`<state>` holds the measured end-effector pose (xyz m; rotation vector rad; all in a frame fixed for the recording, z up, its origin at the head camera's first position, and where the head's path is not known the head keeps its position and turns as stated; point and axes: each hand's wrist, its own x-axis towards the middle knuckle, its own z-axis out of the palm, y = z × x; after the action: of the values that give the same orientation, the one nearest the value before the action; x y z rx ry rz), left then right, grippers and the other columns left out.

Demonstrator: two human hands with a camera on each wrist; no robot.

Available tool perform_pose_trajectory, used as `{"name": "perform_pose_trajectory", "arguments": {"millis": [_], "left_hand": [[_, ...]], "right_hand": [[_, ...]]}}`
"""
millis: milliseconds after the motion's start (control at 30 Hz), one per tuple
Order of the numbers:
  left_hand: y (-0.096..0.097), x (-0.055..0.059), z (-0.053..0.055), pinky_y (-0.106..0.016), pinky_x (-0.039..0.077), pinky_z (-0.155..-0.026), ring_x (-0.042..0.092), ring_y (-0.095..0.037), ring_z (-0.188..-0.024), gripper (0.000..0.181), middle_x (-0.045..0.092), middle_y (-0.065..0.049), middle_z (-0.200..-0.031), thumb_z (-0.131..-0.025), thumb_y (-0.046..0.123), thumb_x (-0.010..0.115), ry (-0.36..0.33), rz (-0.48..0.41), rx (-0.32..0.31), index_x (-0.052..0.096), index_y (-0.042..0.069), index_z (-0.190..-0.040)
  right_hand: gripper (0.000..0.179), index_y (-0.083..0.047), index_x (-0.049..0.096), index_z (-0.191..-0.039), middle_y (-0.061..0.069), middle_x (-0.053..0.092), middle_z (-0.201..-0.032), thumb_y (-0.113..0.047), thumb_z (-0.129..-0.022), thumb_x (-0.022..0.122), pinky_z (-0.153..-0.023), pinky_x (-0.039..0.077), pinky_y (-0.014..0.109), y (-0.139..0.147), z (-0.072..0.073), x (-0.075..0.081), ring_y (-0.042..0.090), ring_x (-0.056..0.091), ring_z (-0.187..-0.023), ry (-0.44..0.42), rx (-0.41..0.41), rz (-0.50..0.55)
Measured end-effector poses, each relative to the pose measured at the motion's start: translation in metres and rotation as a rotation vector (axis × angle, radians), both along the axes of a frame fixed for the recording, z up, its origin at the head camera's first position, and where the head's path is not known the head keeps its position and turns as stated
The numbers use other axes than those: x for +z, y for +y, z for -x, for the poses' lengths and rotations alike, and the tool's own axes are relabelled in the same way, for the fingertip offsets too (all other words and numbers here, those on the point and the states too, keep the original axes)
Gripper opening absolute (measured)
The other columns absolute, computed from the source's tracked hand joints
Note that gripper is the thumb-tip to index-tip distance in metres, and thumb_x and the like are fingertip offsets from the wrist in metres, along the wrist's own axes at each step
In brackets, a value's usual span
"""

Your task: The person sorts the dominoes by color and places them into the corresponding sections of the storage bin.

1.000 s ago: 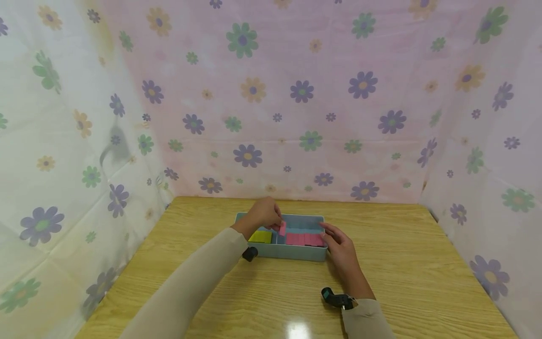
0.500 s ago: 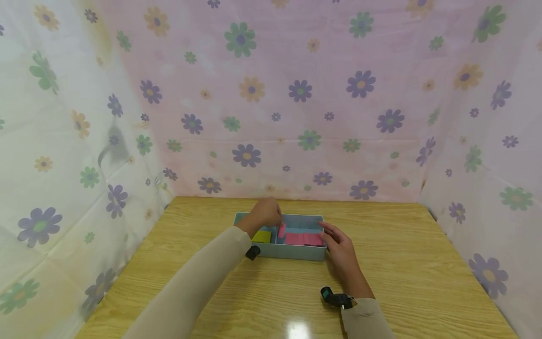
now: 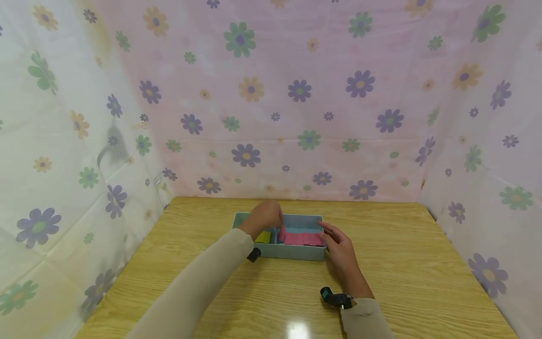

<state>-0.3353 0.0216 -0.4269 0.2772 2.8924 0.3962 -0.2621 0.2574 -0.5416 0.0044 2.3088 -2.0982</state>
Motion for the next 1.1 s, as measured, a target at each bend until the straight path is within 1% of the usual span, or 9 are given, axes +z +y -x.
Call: {"name": "perform_pose_trajectory", "arguments": {"millis": [233,367,533,633,700,767,867,967,1100], "left_hand": [[-0.003,0.001,0.000,-0.025,0.017,-0.043,0.019,-0.011,-0.047,0.051,0.022,0.005,-0.050,-0.089,0.003,0.061,0.043,-0.059,-0.016,0.034,0.017,-0.047],[-0.005,0.002,0.001,-0.025,0.014,-0.043,0.017,-0.011,-0.045,0.051,0.020,0.006,-0.049,-0.092,0.006,0.058,0.044,-0.117,-0.040,0.034,0.018,-0.048],[-0.002,0.000,0.004,-0.025,0.023,-0.048,0.019,-0.010,-0.048,0.052,0.024,0.006,-0.052,-0.104,0.016,0.048,0.054,-0.149,-0.181,0.036,0.018,-0.054],[0.004,0.000,0.004,-0.028,0.038,-0.054,0.026,-0.012,-0.049,0.058,0.032,0.003,-0.054,-0.111,0.038,0.041,-0.008,-0.216,-0.193,0.045,0.013,-0.059],[0.009,0.001,0.002,-0.032,0.049,-0.066,0.044,-0.014,-0.056,0.063,0.051,0.002,-0.063,-0.110,0.053,0.037,-0.048,-0.240,-0.168,0.063,0.009,-0.073],[0.014,0.003,-0.002,-0.038,0.055,-0.085,0.063,-0.017,-0.079,0.073,0.069,-0.002,-0.091,-0.107,0.064,0.029,-0.074,-0.208,-0.150,0.073,0.006,-0.102],[0.020,0.003,-0.007,-0.047,0.047,-0.112,0.062,-0.023,-0.128,0.084,0.065,0.000,-0.141,-0.102,0.075,0.017,-0.079,-0.091,-0.150,0.064,0.018,-0.142],[0.025,0.000,-0.011,-0.052,0.039,-0.119,0.057,-0.024,-0.137,0.093,0.059,0.003,-0.150,-0.097,0.082,0.007,-0.104,0.015,-0.175,0.061,0.025,-0.146],[0.028,-0.003,-0.015,-0.052,0.043,-0.116,0.059,-0.023,-0.135,0.096,0.059,0.005,-0.150,-0.092,0.087,0.007,-0.168,0.017,-0.172,0.065,0.029,-0.141]], "right_hand": [[0.055,-0.025,0.051,-0.153,0.007,0.036,-0.166,-0.049,-0.104,0.058,-0.122,0.033,0.054,0.001,0.001,0.002,0.029,0.035,-0.153,0.003,0.000,-0.018],[0.053,-0.025,0.051,-0.154,0.007,0.035,-0.167,-0.047,-0.105,0.057,-0.123,0.032,0.054,0.002,0.001,0.002,0.029,0.034,-0.154,-0.010,0.005,-0.005],[0.051,-0.026,0.049,-0.155,0.007,0.032,-0.168,-0.042,-0.107,0.056,-0.124,0.030,0.055,0.003,0.004,0.001,0.029,0.032,-0.155,-0.030,0.010,0.012],[0.052,-0.027,0.049,-0.155,0.006,0.032,-0.168,-0.043,-0.107,0.056,-0.124,0.029,0.055,0.004,0.005,0.000,0.030,0.031,-0.155,-0.043,0.010,0.018],[0.052,-0.027,0.048,-0.155,0.006,0.031,-0.169,-0.043,-0.107,0.056,-0.124,0.029,0.055,0.004,0.006,-0.001,0.030,0.031,-0.155,-0.048,0.011,0.017],[0.051,-0.027,0.049,-0.155,0.007,0.032,-0.168,-0.043,-0.107,0.056,-0.124,0.030,0.055,0.004,0.007,-0.001,0.030,0.032,-0.155,-0.043,0.012,0.018],[0.050,-0.026,0.050,-0.155,0.007,0.034,-0.167,-0.041,-0.107,0.055,-0.123,0.031,0.055,0.004,0.007,0.000,0.031,0.034,-0.154,-0.029,0.016,0.012],[0.049,-0.025,0.050,-0.154,0.007,0.035,-0.167,-0.039,-0.108,0.055,-0.123,0.032,0.055,0.003,0.006,0.002,0.030,0.035,-0.153,-0.017,0.017,0.011],[0.048,-0.023,0.051,-0.154,0.008,0.036,-0.166,-0.036,-0.108,0.055,-0.123,0.032,0.055,0.002,0.005,0.003,0.029,0.035,-0.153,-0.002,0.010,0.016]]}}
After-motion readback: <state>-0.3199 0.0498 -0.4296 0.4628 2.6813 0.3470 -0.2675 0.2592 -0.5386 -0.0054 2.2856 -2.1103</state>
